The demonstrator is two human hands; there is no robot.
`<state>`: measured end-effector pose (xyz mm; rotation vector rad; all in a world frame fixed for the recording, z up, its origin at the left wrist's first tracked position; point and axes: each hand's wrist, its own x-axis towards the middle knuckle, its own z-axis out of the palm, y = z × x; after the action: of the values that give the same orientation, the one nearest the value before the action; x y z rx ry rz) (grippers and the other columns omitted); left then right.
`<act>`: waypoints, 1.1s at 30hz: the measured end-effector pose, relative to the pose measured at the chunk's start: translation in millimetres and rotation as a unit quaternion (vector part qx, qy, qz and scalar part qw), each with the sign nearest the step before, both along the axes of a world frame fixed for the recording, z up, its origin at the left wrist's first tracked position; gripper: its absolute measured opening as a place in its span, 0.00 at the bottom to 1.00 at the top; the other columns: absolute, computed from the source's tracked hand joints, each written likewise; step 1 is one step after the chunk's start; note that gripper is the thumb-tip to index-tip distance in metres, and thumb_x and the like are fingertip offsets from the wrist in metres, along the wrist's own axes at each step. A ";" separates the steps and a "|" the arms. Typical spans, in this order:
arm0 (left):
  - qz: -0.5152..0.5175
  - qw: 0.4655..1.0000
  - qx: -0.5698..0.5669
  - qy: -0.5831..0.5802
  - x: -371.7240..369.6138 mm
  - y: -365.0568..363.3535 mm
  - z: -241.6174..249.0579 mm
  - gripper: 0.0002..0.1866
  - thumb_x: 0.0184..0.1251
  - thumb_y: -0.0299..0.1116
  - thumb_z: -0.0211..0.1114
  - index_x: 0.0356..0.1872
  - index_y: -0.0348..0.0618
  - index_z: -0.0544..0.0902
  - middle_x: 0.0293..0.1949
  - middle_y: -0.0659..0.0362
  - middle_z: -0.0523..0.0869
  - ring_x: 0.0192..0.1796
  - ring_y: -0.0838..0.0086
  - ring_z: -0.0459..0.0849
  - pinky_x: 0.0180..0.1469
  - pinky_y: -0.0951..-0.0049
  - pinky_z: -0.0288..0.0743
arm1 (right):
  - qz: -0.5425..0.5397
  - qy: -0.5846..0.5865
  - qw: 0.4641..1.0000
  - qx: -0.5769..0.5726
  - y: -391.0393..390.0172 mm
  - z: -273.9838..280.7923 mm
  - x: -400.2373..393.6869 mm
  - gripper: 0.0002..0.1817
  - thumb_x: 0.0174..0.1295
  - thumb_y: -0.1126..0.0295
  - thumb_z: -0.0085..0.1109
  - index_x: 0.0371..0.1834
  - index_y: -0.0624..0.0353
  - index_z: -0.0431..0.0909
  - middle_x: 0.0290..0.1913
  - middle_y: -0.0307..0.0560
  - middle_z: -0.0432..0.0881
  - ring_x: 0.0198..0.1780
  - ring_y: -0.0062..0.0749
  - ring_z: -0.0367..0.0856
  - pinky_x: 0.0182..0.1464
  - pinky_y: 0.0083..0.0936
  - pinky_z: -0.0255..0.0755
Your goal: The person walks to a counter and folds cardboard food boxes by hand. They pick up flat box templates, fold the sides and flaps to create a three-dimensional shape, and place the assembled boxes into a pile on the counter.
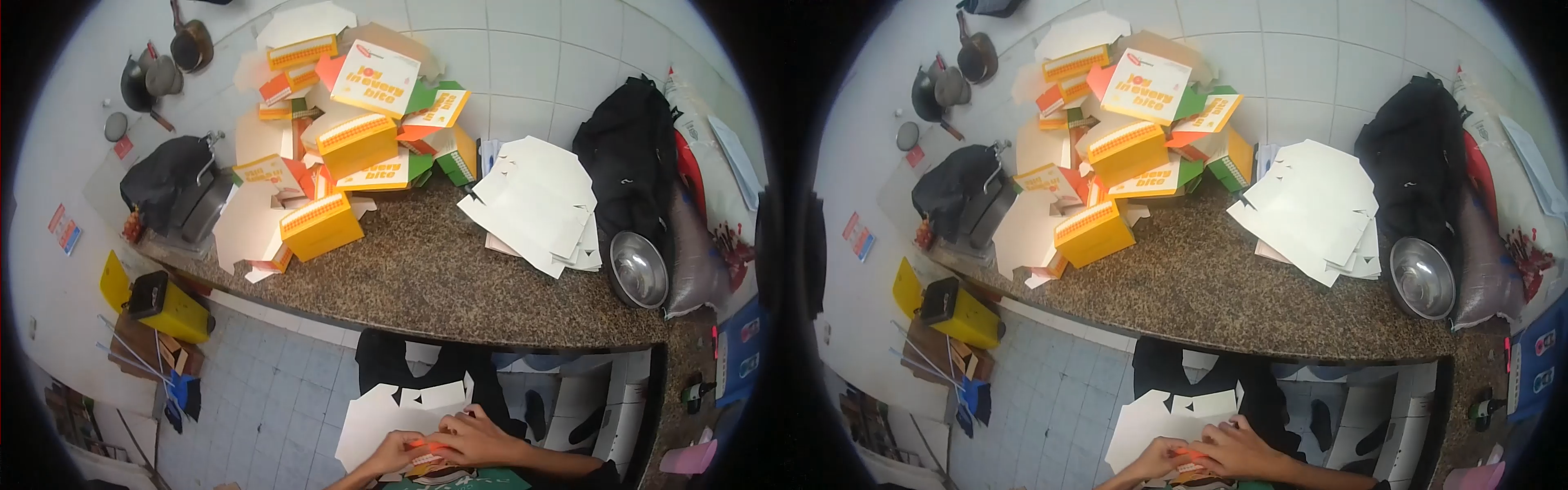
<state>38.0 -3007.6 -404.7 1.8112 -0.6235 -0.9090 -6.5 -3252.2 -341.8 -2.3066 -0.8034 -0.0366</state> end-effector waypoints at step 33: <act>0.500 0.787 -0.228 -0.279 11.2 -2.6 73.2 0.32 0.71 0.29 0.66 0.70 0.29 0.62 0.55 0.46 0.80 0.55 0.62 0.82 0.49 0.65 0.79 | 0.103 0.229 0.877 0.410 66.4 63.1 79.4 0.15 0.73 0.67 0.58 0.56 0.65 0.76 0.47 0.51 0.84 0.45 0.39 0.85 0.49 0.32 0.78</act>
<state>49.2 -3010.3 -331.5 1.5955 -0.1158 0.4885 72.9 -3185.7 -278.6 -1.3388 -0.6103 0.2189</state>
